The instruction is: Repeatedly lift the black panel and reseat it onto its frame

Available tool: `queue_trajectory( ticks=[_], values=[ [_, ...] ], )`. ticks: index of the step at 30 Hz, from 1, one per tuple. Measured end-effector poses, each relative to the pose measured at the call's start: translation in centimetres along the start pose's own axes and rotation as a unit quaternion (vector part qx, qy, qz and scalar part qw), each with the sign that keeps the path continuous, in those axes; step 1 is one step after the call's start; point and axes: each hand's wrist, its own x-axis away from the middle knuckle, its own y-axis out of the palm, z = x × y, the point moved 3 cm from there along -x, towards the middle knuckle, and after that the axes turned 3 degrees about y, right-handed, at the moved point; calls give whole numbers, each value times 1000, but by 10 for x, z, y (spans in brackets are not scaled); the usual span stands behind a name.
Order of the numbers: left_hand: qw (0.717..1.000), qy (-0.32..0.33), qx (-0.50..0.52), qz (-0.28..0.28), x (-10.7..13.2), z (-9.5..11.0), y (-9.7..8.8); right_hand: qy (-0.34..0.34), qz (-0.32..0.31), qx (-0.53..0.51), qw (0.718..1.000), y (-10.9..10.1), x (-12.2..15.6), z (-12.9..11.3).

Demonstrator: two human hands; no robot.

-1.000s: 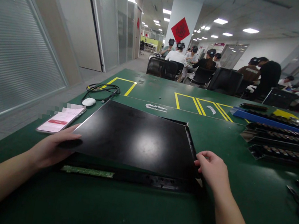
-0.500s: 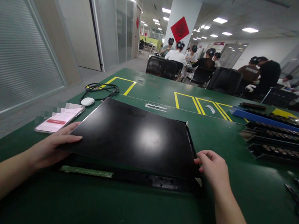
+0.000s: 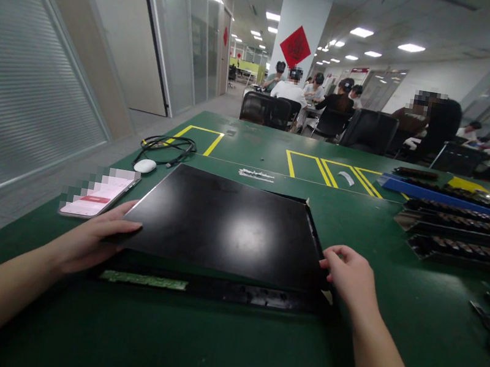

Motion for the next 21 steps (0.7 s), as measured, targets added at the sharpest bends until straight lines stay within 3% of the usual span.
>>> queue_trajectory(
  ticks=[21],
  values=[
    [1000,-5,4,-6,-1,1,1,-25,0,79,997,1,6,-6]
  ],
)
